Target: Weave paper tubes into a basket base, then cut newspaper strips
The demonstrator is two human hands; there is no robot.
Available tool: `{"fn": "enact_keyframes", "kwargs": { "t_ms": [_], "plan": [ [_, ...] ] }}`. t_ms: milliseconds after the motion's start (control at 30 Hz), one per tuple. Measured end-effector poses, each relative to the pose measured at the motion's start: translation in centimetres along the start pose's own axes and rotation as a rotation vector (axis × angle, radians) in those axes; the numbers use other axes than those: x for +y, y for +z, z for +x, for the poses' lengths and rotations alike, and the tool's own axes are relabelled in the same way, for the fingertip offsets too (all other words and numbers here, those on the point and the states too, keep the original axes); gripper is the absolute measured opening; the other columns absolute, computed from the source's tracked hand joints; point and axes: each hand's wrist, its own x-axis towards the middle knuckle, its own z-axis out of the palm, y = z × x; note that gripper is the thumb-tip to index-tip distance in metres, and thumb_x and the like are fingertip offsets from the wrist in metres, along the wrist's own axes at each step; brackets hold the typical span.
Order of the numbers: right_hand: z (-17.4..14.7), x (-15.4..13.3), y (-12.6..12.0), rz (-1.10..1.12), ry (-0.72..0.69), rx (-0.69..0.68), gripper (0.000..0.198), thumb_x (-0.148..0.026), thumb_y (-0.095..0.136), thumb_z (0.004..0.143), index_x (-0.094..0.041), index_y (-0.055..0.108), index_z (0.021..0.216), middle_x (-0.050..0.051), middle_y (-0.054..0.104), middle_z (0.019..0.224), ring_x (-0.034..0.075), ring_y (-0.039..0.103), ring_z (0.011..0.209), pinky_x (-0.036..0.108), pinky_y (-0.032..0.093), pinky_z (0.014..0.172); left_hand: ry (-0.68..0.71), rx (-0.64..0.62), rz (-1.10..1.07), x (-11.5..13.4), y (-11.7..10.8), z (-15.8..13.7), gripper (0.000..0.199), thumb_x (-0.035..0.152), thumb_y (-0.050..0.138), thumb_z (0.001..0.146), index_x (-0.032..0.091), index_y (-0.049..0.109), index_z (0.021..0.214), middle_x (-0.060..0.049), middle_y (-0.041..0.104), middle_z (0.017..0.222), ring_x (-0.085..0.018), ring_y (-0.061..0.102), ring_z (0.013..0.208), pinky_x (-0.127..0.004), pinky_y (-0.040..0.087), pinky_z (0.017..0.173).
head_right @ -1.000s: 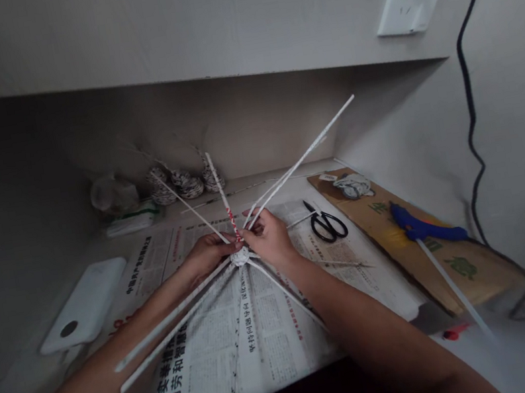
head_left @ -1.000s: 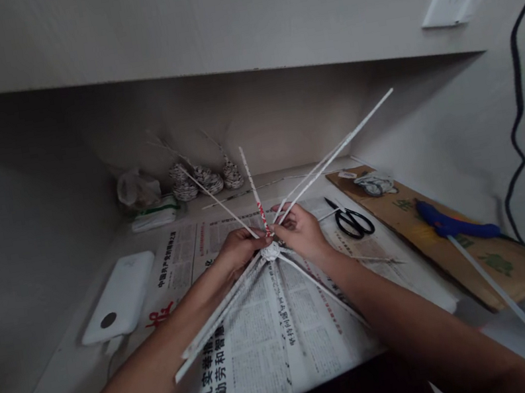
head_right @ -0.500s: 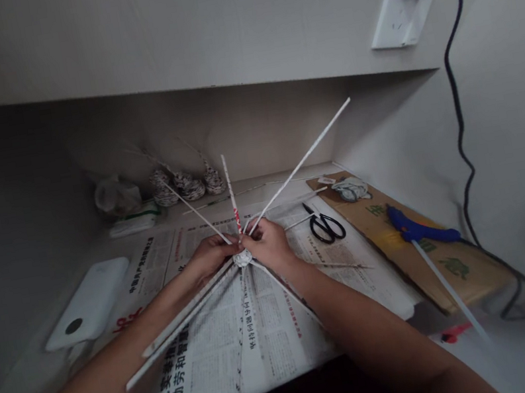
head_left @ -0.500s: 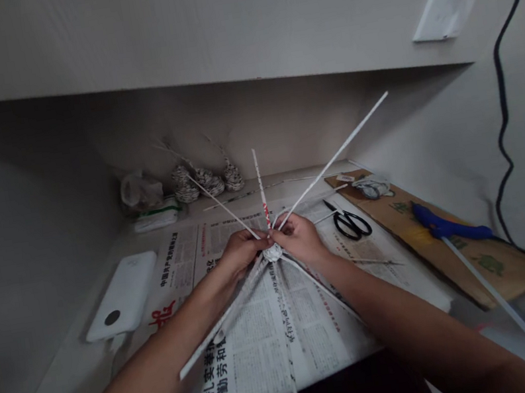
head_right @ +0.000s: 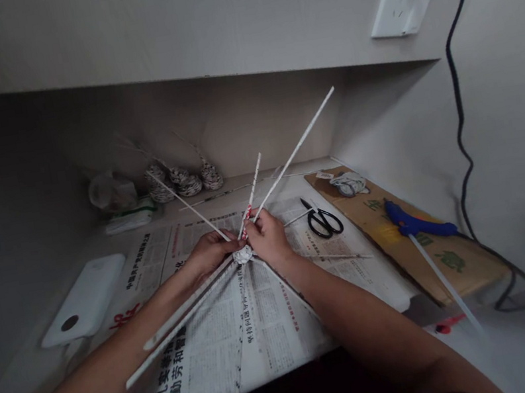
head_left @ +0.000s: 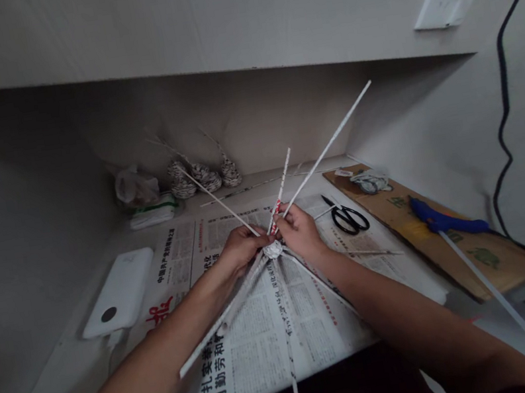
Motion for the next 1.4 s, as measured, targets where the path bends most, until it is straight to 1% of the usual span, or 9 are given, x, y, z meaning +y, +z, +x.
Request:
{"fn": "enact_keyframes", "kwargs": {
  "t_ms": [167,267,367,500,667,967,1100,1267,1400],
  "plan": [
    [0.5,-0.2,0.2,0.306,0.272,0.045,0.030,-0.036,0.063,0.071,-0.023,0.053,0.096,-0.008,0.058,0.056,0.012,0.054,0.042,0.020,0.035,0.036,0.073,0.040,-0.037,0.0,0.5,-0.3,0.038,0.025,0.089,0.037,0.016,0.062,0.061,0.002,0.063,0.059,-0.012,0.055,0.053,-0.025,0.042,0.057],
    [0.7,-0.7,-0.1,0.377,0.263,0.079,0.039,-0.030,0.070,0.064,-0.023,0.053,0.098,-0.006,0.064,0.068,0.010,0.054,0.045,0.018,0.031,0.034,0.103,0.005,-0.027,-0.4,0.6,-0.2,0.035,0.026,0.088,0.039,0.016,0.062,0.060,0.003,0.062,0.058,-0.012,0.054,0.054,-0.025,0.042,0.058],
    [1.4,-0.9,-0.5,0.446,0.247,0.066,0.046,-0.028,0.075,0.061,-0.022,0.055,0.102,-0.006,0.066,0.074,0.009,0.054,0.047,0.018,0.036,0.037,0.130,-0.053,0.028,-0.9,0.5,-0.1,0.033,0.027,0.087,0.042,0.016,0.060,0.058,0.004,0.060,0.057,-0.011,0.052,0.053,-0.024,0.039,0.055],
    [2.5,-1.0,-1.2,0.478,0.208,0.061,0.048,-0.040,0.076,0.067,-0.023,0.059,0.109,-0.005,0.066,0.073,0.009,0.055,0.050,0.020,0.042,0.043,0.126,-0.098,0.132,-0.9,0.6,-0.2,0.031,0.027,0.085,0.045,0.016,0.059,0.057,0.004,0.056,0.053,-0.009,0.046,0.048,-0.022,0.034,0.049],
    [2.6,-1.2,-1.7,0.365,0.176,0.131,0.040,-0.056,0.067,0.078,-0.021,0.063,0.097,-0.004,0.062,0.065,0.008,0.053,0.044,0.018,0.030,0.034,0.087,-0.039,0.150,-0.6,0.7,-0.5,0.032,0.027,0.085,0.045,0.017,0.059,0.059,0.005,0.054,0.051,-0.008,0.044,0.043,-0.021,0.032,0.041],
    [0.5,-1.0,-1.0,0.131,0.306,-0.157,0.005,-0.023,0.066,0.075,-0.019,0.065,0.076,0.000,0.067,0.063,0.013,0.061,0.053,0.018,0.038,0.035,0.125,0.090,-0.018,-1.5,0.2,0.7,0.033,0.027,0.087,0.045,0.016,0.061,0.063,0.004,0.059,0.054,-0.009,0.047,0.042,-0.022,0.036,0.040],
    [0.7,-1.0,-1.5,0.142,0.312,-0.177,0.004,-0.020,0.066,0.073,-0.018,0.066,0.076,-0.003,0.064,0.059,0.008,0.052,0.045,0.017,0.036,0.038,0.119,0.081,-0.015,-1.4,0.2,0.7,0.031,0.026,0.086,0.047,0.016,0.061,0.064,0.004,0.060,0.055,-0.009,0.047,0.041,-0.022,0.035,0.039],
    [0.6,-1.7,-2.5,0.200,0.389,-0.324,0.006,-0.016,0.068,0.070,-0.017,0.065,0.076,-0.005,0.061,0.055,0.007,0.048,0.042,0.017,0.028,0.034,0.135,0.065,-0.025,-1.4,0.2,0.6,0.032,0.027,0.086,0.047,0.015,0.062,0.065,0.003,0.060,0.056,-0.009,0.050,0.043,-0.021,0.037,0.040],
    [0.4,-2.5,-2.7,0.150,0.425,-0.336,0.003,-0.019,0.067,0.075,-0.016,0.067,0.076,-0.006,0.056,0.051,0.007,0.045,0.037,0.018,0.026,0.032,0.121,0.044,-0.050,-1.4,0.2,0.6,0.036,0.031,0.087,0.046,0.015,0.062,0.066,0.004,0.061,0.055,-0.009,0.050,0.043,-0.022,0.039,0.041]
  ]
}}
